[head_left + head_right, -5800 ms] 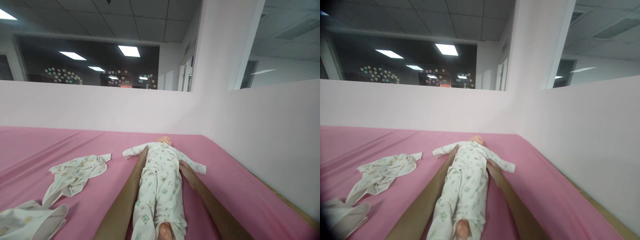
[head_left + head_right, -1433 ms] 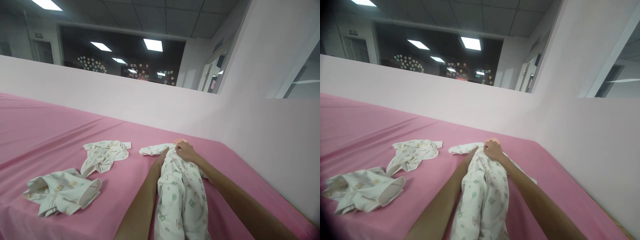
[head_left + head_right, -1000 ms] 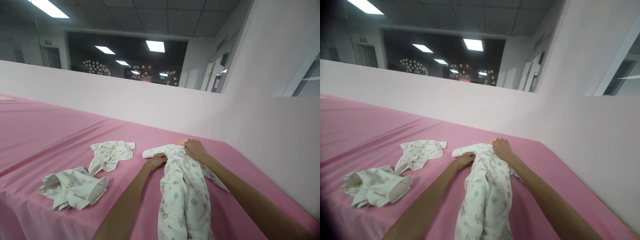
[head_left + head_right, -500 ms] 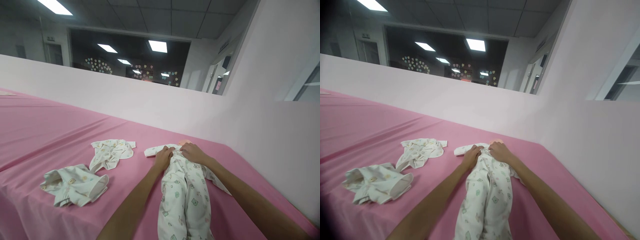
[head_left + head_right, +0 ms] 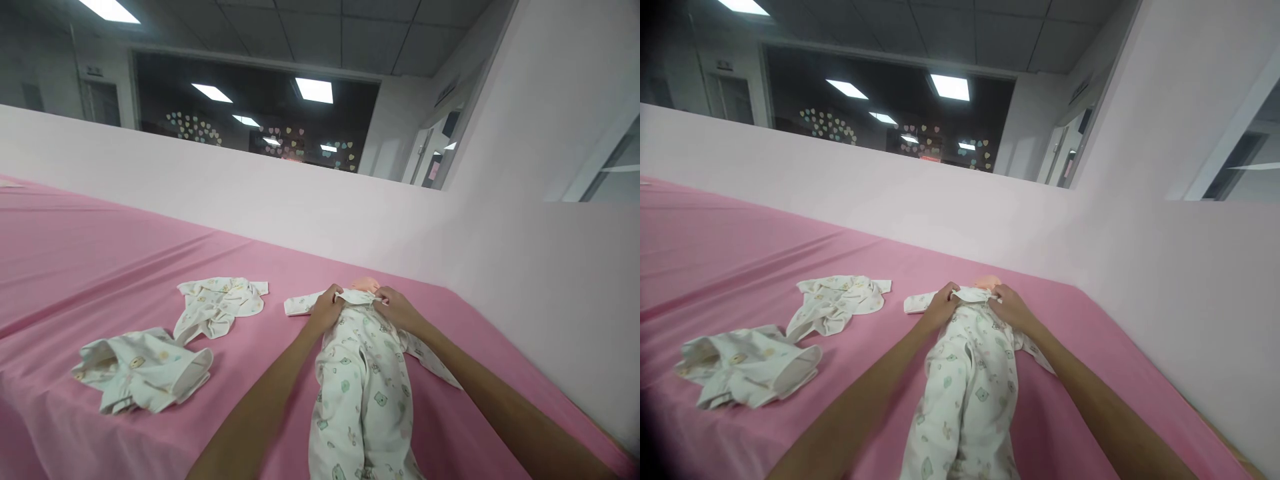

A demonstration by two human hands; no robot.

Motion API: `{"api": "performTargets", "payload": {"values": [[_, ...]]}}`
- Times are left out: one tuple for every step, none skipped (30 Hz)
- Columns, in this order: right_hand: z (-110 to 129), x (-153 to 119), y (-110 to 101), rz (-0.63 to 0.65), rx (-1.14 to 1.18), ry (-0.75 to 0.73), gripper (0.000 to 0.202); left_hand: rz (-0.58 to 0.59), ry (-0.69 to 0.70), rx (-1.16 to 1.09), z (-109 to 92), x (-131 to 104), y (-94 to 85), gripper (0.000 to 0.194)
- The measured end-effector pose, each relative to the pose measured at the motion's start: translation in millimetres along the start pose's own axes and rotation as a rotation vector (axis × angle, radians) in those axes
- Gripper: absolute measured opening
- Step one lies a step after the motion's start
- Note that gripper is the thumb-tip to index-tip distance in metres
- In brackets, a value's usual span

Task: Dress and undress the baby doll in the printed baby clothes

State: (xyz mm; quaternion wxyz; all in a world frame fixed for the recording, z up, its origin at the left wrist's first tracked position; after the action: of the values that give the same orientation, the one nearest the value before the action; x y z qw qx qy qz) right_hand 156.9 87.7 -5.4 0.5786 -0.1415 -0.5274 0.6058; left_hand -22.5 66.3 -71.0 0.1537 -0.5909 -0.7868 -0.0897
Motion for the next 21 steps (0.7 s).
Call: {"api": "performTargets", "payload": {"values": [[-2,2,-2,-0.009,0.031,0.024,0.012,-0.003,0.018,0.003,-3,-1,1.8,0.009],[-4,3,-5,-0.019,0.061,0.052,0.014,-0.007,0.035,0.008,-7,-1,2.9,0.013],[-7,4,-7,-0.031,0.088,0.079,0.017,-0.011,0.052,0.013,-9,-2,3.6,0.015],[-10,3,-9,-0.043,0.110,0.103,0.019,-0.015,0.064,0.016,-12,-3,3.7,0.017],[-12,2,-9,-0.052,0.128,0.122,0.023,-0.018,0.077,0.019,-14,-3,3.4,0.018],[-12,0,-8,-0.059,0.146,0.132,0.027,-0.021,0.092,0.022,-17,-4,3.0,0.019],[-11,-3,-5,-0.066,0.161,0.132,0.032,-0.022,0.105,0.024,-20,-5,2.9,0.020],[-9,-6,-1,-0.076,0.162,0.122,0.039,-0.020,0.118,0.027,-24,-7,3.5,0.021],[-5,-8,3,-0.092,0.131,0.103,0.046,-0.015,0.127,0.030,-26,-8,4.7,0.021],[-1,-10,7,-0.113,0.073,0.084,0.051,-0.007,0.134,0.032,-28,-10,6.6,0.021],[2,-12,11,-0.137,-0.002,0.068,0.053,0.002,0.139,0.035,-30,-11,8.7,0.020],[4,-12,14,-0.160,-0.080,0.061,0.051,0.008,0.140,0.039,-30,-11,10.5,0.021],[5,-11,16,-0.179,-0.150,0.065,0.047,0.006,0.139,0.045,-30,-12,11.2,0.022],[3,-10,17,-0.191,-0.199,0.075,0.042,-0.007,0.137,0.055,-28,-11,10.3,0.023],[0,-9,17,-0.195,-0.228,0.088,0.038,-0.029,0.137,0.068,-26,-10,7.7,0.025],[-5,-8,14,-0.194,-0.245,0.101,0.035,-0.057,0.141,0.086,-24,-9,3.9,0.027],[-11,-7,10,-0.190,-0.267,0.114,0.032,-0.085,0.151,0.107,-22,-8,-0.6,0.029],[-19,-7,5,-0.184,-0.289,0.129,0.031,-0.108,0.166,0.131,-21,-7,-5.1,0.031],[-28,-8,-2,-0.177,-0.308,0.147,0.029,-0.121,0.183,0.157,-20,-6,-8.7,0.033],[-37,-9,-9,-0.171,-0.324,0.169,0.029,-0.126,0.199,0.178,-19,-5,-11.4,0.035],[-46,-12,-16,-0.163,-0.337,0.194,0.028,-0.119,0.214,0.203,-19,-5,-12.6,0.037]]}}
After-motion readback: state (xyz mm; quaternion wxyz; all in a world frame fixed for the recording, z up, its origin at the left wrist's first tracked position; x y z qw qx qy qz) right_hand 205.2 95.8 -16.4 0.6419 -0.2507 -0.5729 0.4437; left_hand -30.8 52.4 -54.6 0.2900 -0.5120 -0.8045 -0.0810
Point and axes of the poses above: each hand's wrist, its own x-axis towards the middle knuckle, its own y-axis out of the palm, z = x × y, the point moved 9 cm from there along x, towards the middle knuckle, and after that the axes turned 9 degrees about -z, right-handed, at the moved point
